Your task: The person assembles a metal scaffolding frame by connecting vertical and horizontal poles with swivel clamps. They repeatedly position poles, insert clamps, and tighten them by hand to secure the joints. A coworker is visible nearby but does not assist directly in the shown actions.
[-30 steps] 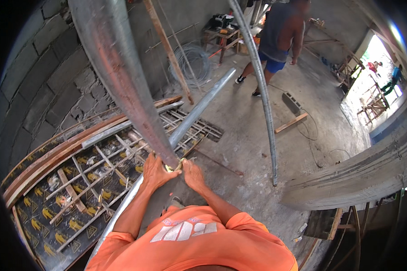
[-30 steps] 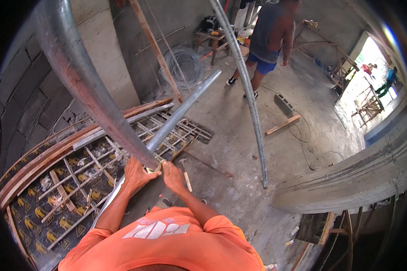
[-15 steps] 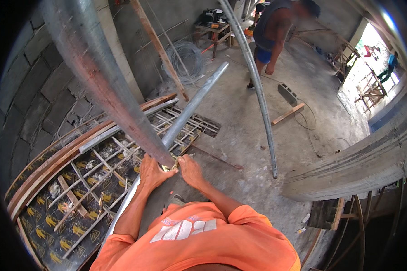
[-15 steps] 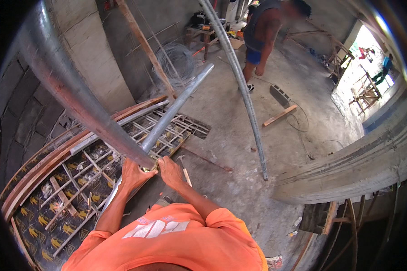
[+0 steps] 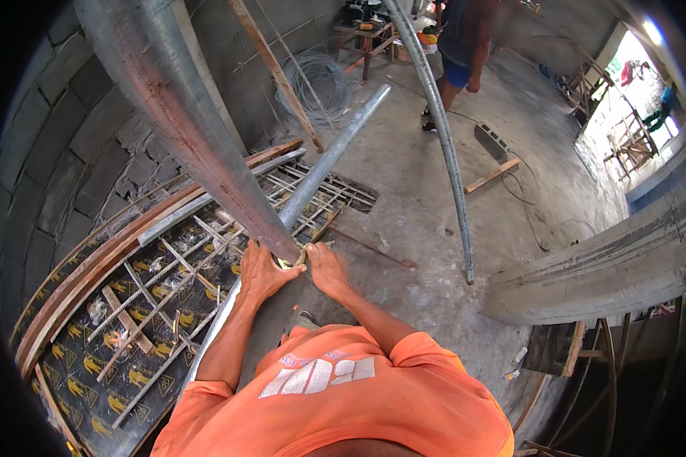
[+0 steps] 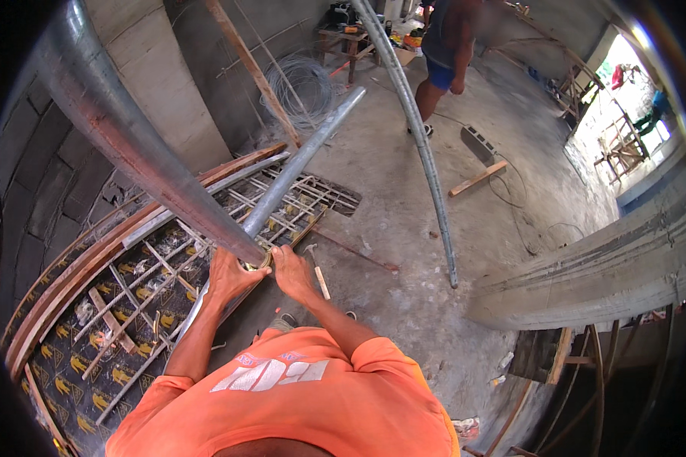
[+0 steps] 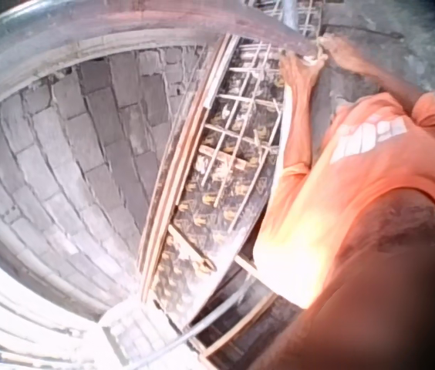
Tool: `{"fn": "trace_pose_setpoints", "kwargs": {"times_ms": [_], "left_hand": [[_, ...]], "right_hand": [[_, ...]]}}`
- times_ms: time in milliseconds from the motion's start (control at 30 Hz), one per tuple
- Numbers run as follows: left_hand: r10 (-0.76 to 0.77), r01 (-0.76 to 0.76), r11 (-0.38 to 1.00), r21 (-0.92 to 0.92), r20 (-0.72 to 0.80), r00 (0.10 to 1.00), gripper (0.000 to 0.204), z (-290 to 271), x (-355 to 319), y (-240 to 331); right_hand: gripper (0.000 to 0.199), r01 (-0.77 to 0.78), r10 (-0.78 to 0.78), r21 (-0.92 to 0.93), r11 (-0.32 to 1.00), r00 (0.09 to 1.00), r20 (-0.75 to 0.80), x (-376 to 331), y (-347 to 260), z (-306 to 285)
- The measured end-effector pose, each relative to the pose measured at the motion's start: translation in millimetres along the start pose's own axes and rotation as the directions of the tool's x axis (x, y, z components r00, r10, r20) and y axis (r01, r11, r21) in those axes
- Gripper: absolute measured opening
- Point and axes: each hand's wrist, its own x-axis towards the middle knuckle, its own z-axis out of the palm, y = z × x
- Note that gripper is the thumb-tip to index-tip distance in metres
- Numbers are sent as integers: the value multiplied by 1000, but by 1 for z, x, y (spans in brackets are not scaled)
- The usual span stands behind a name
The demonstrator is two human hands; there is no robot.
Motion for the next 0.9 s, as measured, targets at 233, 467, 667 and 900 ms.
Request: {"fn": "trace_pose_setpoints", "kwargs": {"times_ms": [233, 467, 667, 900], "left_hand": [[4, -4, 1000, 13, 3, 1000, 86, 3, 1, -7], [-60, 54, 996, 75, 79, 995, 96, 4, 5, -10], [-57, 57, 998, 2, 73, 996, 115, 5, -2, -15], [-9, 9, 1000, 0, -99, 995, 123, 15, -10, -13]], "right_hand": [[48, -371, 314, 452, 811, 928, 199, 3, -8, 6], [49, -488, 333, 616, 618, 873, 357, 6, -6, 4], [43, -267, 163, 355, 896, 941, 297, -5, -1, -13], [66, -52, -70, 397, 916, 955, 287, -8, 1, -12]]}}
